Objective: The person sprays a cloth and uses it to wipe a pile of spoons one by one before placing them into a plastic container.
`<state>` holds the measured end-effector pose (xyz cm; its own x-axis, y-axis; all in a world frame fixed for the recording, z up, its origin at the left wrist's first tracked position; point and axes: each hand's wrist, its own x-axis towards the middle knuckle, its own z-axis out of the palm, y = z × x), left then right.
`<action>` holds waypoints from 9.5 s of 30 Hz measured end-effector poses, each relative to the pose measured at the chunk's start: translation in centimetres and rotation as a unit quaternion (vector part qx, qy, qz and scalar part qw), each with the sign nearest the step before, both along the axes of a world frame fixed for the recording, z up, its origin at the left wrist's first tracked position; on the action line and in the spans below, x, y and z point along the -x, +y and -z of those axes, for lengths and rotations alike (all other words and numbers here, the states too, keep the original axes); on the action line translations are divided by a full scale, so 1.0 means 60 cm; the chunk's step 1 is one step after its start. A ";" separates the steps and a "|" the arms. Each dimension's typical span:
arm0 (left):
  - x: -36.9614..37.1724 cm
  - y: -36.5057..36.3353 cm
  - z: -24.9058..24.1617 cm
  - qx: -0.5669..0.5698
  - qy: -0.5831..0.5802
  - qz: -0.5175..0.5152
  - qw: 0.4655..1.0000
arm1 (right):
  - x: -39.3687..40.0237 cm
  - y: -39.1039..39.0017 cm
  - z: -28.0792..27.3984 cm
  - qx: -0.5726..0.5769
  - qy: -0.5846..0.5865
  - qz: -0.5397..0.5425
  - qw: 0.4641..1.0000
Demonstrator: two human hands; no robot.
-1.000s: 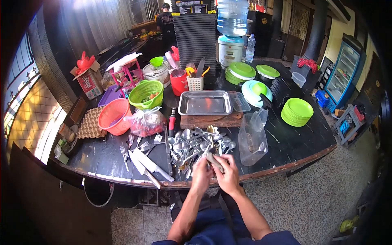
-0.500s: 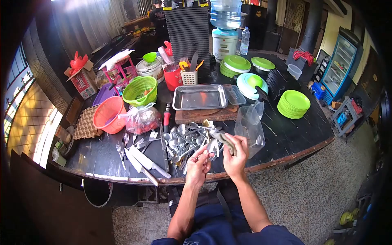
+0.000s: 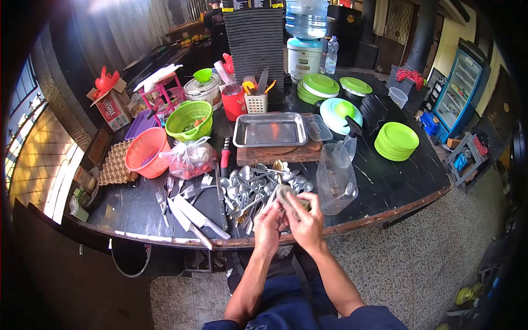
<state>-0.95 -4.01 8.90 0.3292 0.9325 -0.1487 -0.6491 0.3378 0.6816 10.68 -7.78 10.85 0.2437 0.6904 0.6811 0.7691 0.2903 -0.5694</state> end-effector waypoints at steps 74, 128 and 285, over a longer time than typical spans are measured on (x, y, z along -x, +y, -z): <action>-0.214 0.140 -0.115 -0.453 0.213 0.026 0.865 | -0.033 -0.162 0.103 0.253 0.311 -0.097 0.911; -0.188 0.166 0.111 -0.478 0.634 -0.039 0.606 | -0.031 -0.162 0.141 0.369 0.309 -0.137 0.866; -0.013 0.011 0.067 -0.102 0.215 0.041 0.971 | -0.007 0.001 0.027 0.150 0.369 -0.165 0.902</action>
